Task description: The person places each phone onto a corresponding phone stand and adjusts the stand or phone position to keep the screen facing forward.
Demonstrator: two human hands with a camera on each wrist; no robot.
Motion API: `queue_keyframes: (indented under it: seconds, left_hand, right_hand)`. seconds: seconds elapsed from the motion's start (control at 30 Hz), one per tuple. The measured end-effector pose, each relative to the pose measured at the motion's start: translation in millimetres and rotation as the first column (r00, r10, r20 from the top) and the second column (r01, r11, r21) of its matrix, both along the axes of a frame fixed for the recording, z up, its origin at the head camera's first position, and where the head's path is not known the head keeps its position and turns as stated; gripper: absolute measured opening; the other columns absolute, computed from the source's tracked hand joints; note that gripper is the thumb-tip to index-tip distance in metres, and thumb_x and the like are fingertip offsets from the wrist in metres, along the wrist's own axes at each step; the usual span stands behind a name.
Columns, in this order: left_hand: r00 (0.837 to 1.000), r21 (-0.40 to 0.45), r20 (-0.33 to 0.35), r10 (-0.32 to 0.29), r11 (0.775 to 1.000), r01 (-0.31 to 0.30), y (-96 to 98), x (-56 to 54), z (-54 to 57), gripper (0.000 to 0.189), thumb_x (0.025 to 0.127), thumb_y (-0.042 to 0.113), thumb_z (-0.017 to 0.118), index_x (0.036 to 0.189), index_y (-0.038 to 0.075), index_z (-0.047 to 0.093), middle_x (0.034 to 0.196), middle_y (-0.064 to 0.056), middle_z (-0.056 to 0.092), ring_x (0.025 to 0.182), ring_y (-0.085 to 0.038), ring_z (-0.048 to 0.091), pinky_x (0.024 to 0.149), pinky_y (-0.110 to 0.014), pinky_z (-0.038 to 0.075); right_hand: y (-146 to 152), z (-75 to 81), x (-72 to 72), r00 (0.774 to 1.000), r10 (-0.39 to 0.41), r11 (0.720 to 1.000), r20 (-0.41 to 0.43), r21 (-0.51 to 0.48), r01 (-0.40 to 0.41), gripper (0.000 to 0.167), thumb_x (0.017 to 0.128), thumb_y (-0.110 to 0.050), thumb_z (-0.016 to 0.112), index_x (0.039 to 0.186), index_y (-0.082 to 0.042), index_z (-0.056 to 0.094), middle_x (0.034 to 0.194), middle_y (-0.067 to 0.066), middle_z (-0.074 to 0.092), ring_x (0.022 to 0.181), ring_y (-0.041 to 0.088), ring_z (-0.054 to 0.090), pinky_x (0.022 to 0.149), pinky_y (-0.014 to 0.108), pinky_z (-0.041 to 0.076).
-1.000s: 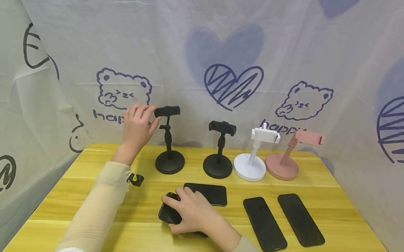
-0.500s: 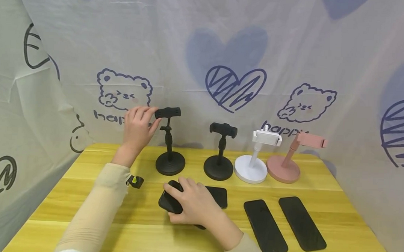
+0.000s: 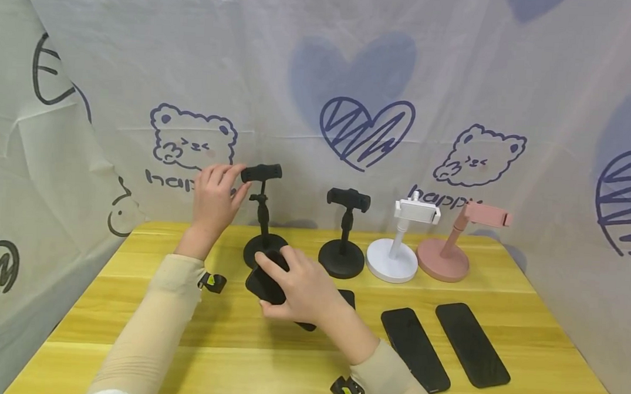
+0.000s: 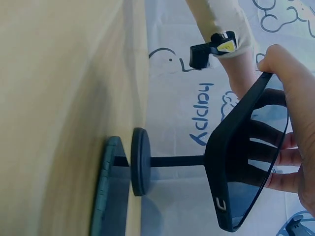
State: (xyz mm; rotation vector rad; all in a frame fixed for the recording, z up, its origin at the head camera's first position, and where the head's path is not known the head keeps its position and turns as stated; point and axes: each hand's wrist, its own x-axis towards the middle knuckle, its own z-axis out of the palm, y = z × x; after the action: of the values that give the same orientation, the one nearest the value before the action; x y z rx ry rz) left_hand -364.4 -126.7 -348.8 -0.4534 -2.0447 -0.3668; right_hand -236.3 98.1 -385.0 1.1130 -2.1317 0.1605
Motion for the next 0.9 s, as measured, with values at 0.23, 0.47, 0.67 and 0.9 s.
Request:
queue_keyframes:
  seconds: [0.23,0.47,0.67,0.9]
  left_hand:
    - [1.000,0.008,0.010,-0.001,1.000,0.001,0.0,-0.5,0.0,0.034,0.090,0.026,0.069,0.120,0.011,0.064,0.111,-0.013,0.066,0.107,-0.034,0.056,0.094,-0.051,0.043]
    - [1.000,0.025,0.011,-0.002,1.000,0.002,0.1,-2.4,0.8,0.033,0.089,0.025,0.071,0.118,0.012,0.065,0.110,-0.012,0.067,0.105,-0.032,0.056,0.090,-0.049,0.044]
    - [1.000,0.036,0.021,-0.002,0.999,0.001,0.0,-0.6,1.1,0.033,0.087,0.024,0.073,0.118,0.012,0.065,0.108,-0.011,0.068,0.103,-0.032,0.056,0.084,-0.049,0.045]
    - [0.999,0.054,0.035,-0.007,0.999,0.005,1.8,0.1,1.8,0.034,0.087,0.023,0.073,0.118,0.012,0.065,0.107,-0.011,0.069,0.103,-0.032,0.057,0.083,-0.049,0.045]
  right_hand:
    - [0,12.5,-9.0,0.998,0.019,0.999,-0.067,-0.043,-0.022,0.077,0.070,-0.054,0.069,0.137,-0.019,0.053,0.106,0.015,0.057,0.079,0.023,0.059,0.066,0.033,0.056]
    - [-5,25.9,-16.0,0.998,0.001,0.996,-0.070,-0.087,-0.007,0.076,0.072,-0.053,0.068,0.137,-0.017,0.054,0.109,0.015,0.057,0.087,0.025,0.060,0.068,0.034,0.057]
    - [-7,38.8,-23.1,0.998,0.012,0.992,-0.058,-0.122,-0.019,0.080,0.072,-0.051,0.070,0.140,-0.017,0.049,0.108,0.014,0.056,0.087,0.024,0.057,0.066,0.033,0.056]
    - [-5,53.6,-33.5,0.998,0.019,0.982,-0.056,-0.188,-0.029,0.079,0.073,-0.049,0.070,0.140,-0.015,0.047,0.106,0.017,0.055,0.084,0.023,0.055,0.062,0.034,0.055]
